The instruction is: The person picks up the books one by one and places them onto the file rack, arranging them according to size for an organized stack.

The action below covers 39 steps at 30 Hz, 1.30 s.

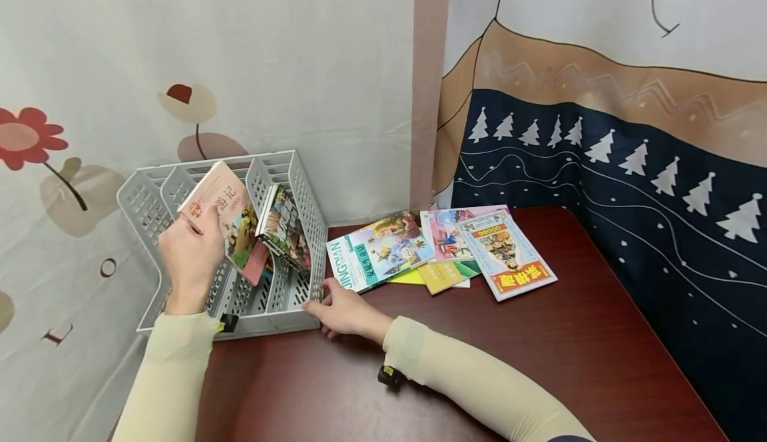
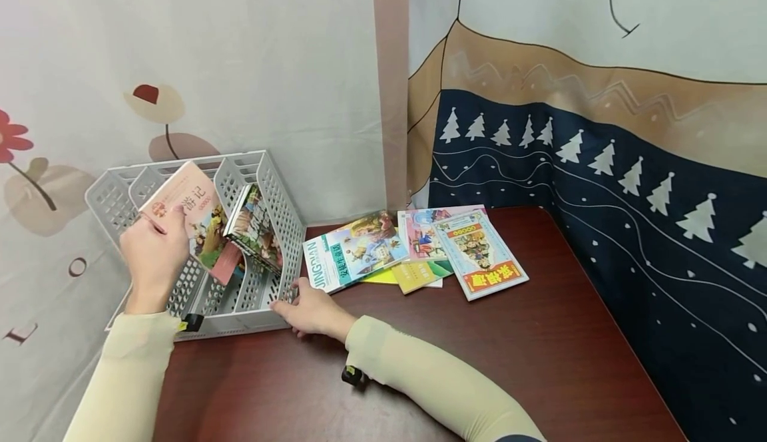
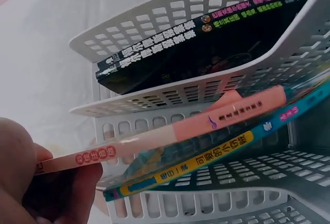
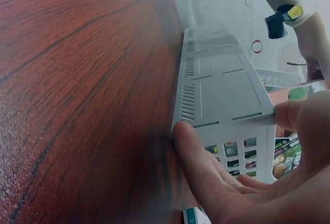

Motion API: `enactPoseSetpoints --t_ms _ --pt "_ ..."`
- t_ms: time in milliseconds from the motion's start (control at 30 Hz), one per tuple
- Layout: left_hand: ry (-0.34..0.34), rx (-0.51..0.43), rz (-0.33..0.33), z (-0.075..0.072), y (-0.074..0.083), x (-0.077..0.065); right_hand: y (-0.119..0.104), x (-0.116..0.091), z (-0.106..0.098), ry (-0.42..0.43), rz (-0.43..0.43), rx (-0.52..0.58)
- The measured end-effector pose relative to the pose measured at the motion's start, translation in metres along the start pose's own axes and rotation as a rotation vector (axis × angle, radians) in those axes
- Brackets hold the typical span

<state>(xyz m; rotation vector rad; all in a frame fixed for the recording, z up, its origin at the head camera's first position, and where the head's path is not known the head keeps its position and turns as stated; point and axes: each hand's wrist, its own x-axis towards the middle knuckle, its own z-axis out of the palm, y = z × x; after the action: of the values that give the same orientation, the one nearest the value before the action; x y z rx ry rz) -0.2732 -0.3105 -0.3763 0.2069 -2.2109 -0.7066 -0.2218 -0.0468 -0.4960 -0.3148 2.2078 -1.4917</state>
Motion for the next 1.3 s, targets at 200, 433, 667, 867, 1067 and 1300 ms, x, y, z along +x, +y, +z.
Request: enactPoseSetpoints --t_ms 200,433,667,867,1067,1300 --pt "0.028 0.006 0.068 0.000 0.004 0.007 -0.003 -0.001 -0.002 0.010 0.000 -0.052" --pt "0.011 0.003 0.033 0.007 0.006 0.008 -0.002 0.002 -0.003 0.023 -0.024 -0.096" --pt "0.005 0.030 0.095 0.030 0.011 0.000 0.001 0.007 -0.001 0.063 -0.059 -0.158" --pt "-0.082 0.068 0.046 0.037 0.012 -0.009 0.000 0.008 -0.001 0.048 -0.084 -0.196" --pt "-0.296 0.084 -0.073 0.035 0.014 -0.014 0.002 0.008 0.000 0.043 -0.078 -0.205" --pt "-0.398 0.040 -0.134 0.031 0.012 -0.012 0.003 0.011 -0.001 0.041 -0.086 -0.200"
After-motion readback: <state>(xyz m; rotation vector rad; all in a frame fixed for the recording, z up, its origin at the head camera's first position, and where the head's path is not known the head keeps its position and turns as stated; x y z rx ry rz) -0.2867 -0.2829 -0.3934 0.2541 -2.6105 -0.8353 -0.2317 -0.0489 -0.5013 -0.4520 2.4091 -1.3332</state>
